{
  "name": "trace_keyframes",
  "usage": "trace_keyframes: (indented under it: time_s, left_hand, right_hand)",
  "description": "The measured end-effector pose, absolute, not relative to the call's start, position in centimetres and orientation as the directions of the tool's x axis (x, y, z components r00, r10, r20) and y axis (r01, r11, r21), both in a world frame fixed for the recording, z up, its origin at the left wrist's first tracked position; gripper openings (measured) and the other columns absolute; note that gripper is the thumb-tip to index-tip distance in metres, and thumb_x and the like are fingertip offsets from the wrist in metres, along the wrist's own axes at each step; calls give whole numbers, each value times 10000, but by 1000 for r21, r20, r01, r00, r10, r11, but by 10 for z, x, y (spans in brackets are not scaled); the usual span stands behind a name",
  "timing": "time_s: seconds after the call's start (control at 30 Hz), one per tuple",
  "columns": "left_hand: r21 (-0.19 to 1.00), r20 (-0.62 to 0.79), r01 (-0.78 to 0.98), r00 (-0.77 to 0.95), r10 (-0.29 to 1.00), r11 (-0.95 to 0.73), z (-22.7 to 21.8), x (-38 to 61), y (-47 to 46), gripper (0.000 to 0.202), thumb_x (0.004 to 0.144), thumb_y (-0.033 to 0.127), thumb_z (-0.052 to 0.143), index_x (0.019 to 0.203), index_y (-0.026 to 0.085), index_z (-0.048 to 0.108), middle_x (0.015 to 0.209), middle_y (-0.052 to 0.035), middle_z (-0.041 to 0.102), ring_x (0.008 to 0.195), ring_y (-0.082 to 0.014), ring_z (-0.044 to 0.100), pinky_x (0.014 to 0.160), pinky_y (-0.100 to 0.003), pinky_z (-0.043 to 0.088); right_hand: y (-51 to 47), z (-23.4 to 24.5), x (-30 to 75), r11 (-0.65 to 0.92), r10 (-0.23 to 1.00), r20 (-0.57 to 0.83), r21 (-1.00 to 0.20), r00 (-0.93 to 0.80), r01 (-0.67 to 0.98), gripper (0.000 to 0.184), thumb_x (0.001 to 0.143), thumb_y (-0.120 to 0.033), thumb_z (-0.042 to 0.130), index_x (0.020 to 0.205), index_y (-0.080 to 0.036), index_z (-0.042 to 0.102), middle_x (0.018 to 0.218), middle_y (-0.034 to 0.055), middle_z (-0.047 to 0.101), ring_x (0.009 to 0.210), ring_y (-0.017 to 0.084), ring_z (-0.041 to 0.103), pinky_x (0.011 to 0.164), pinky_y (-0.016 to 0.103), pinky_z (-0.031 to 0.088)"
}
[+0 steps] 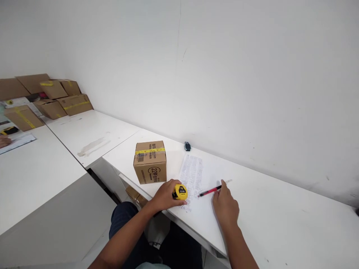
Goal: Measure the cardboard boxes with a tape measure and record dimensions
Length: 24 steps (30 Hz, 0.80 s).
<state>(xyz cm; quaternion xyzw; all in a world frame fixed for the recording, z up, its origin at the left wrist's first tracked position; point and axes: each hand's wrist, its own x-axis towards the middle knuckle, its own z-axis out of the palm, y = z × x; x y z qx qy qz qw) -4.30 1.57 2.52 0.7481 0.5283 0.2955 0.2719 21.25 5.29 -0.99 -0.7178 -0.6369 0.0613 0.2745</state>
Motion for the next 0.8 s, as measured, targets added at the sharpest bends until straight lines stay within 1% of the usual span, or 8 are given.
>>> trace_keyframes:
  time_s: [0.1, 0.23, 0.27, 0.33, 0.43, 0.57, 0.67, 0.8]
  left_hand:
    - [783, 157, 557, 256, 954, -278, 28, -44, 14, 704, 598, 565, 811, 1174, 246, 562, 1132, -77, 624, 1025, -285, 589, 865, -383, 441]
    - [961, 116, 227, 186, 976, -158, 40, -43, 0, 676, 674, 590, 754, 1191, 238, 498, 1050, -51, 626, 926, -217, 596, 789, -322, 462]
    - [977, 118, 157, 182, 976, -147, 46, -44, -5, 667, 706, 609, 719, 1200, 229, 483, 1030, -50, 622, 901, -203, 593, 769, -310, 463]
    - [980, 136, 118, 173, 975, -158, 61, -46, -18, 636, 778, 673, 601, 1201, 212, 486, 1025, -61, 617, 895, -198, 584, 770, -312, 461]
    - [978, 109, 162, 158, 981, -135, 88, -57, -34, 628, 890, 719, 295, 1107, 193, 561, 943, -67, 646, 867, -203, 602, 800, -338, 458]
    - [979, 65, 193, 35, 997, -71, 114, -83, -42, 745, 886, 740, 102, 808, 185, 592, 632, -38, 608, 649, -185, 583, 662, -322, 446]
    - [996, -12, 91, -37, 999, 15, 118, -100, -42, 691, 842, 790, 245, 651, 190, 528, 523, -6, 516, 544, -152, 507, 590, -297, 416]
    - [971, -28, -233, 95, 995, 50, 115, -111, -50, 553, 788, 728, 525, 647, 195, 480, 503, 50, 404, 535, -114, 453, 633, -283, 448]
  right_hand:
    - [51, -8, 213, 28, 956, 258, -544, 136, 839, 582, 917, -426, 351, 1438, -171, 406, 1043, 139, 656, 788, 296, 650, 669, 433, 509]
    - [27, 8, 176, 562, 819, 477, -558, -319, 610, 750, 851, -516, 580, 1480, -234, 284, 1359, 155, 511, 1142, 315, 580, 914, 480, 506]
    - [21, 14, 162, 663, 748, 512, -539, -422, 520, 809, 834, -512, 625, 1495, -251, 239, 1426, 155, 453, 1240, 321, 517, 962, 490, 486]
    - [12, 28, 134, 778, 628, 593, -503, -505, 376, 749, 868, -465, 619, 1489, -286, 241, 1435, 142, 445, 1303, 314, 462, 996, 503, 466]
    - [11, 50, 101, 825, 564, 722, -513, -401, 237, 540, 931, -455, 528, 1417, -292, 358, 1229, 125, 569, 1132, 286, 577, 915, 479, 511]
    - [17, 79, 71, 760, 627, 702, -646, -336, 69, 481, 939, -533, 467, 1326, -247, 449, 1083, 102, 572, 957, 244, 614, 829, 416, 536]
    - [12, 96, 56, 719, 645, 665, -695, -377, 2, 448, 937, -537, 464, 1278, -246, 486, 1104, 97, 561, 974, 235, 604, 849, 399, 527]
    - [3, 112, 49, 679, 665, 620, -734, -417, -11, 412, 950, -517, 453, 1273, -264, 494, 1139, 85, 581, 983, 228, 615, 855, 381, 530]
